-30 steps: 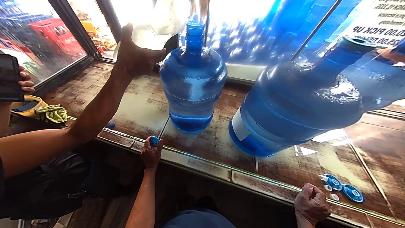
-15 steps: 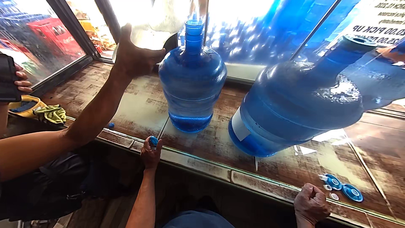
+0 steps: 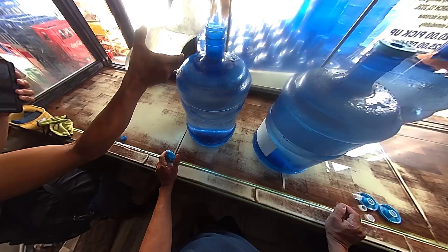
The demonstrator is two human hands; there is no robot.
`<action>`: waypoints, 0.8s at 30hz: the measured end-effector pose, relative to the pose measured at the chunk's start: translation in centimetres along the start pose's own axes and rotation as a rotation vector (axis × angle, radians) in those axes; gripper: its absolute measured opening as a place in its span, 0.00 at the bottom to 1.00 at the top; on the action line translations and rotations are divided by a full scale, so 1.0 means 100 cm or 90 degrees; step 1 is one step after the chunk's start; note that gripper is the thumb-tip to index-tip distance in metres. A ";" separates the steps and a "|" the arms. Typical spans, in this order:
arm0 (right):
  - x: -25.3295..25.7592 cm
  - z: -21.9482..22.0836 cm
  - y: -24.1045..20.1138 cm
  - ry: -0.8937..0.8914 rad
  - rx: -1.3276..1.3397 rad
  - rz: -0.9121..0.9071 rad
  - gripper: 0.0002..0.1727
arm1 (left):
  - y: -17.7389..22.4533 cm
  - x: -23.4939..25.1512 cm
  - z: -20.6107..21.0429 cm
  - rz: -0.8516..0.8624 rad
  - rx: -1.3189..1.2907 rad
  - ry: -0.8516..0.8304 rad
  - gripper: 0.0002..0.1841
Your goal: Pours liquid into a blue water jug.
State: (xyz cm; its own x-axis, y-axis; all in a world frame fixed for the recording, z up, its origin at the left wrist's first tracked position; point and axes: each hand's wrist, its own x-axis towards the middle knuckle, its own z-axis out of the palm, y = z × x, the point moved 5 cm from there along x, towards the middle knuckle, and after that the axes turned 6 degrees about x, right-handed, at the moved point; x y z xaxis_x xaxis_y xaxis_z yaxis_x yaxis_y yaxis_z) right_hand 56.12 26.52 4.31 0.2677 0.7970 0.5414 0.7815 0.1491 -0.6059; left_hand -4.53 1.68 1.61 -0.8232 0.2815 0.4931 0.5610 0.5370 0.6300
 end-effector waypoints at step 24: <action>0.001 0.000 0.002 -0.004 0.000 0.011 0.25 | 0.002 0.000 -0.001 -0.006 0.003 0.004 0.41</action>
State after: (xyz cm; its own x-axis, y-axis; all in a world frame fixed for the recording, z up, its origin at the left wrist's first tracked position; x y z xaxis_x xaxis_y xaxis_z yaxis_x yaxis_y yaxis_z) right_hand 56.30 26.64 4.21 0.2780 0.8029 0.5273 0.7769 0.1349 -0.6149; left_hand -4.41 1.72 1.85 -0.8275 0.2716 0.4915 0.5534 0.5427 0.6318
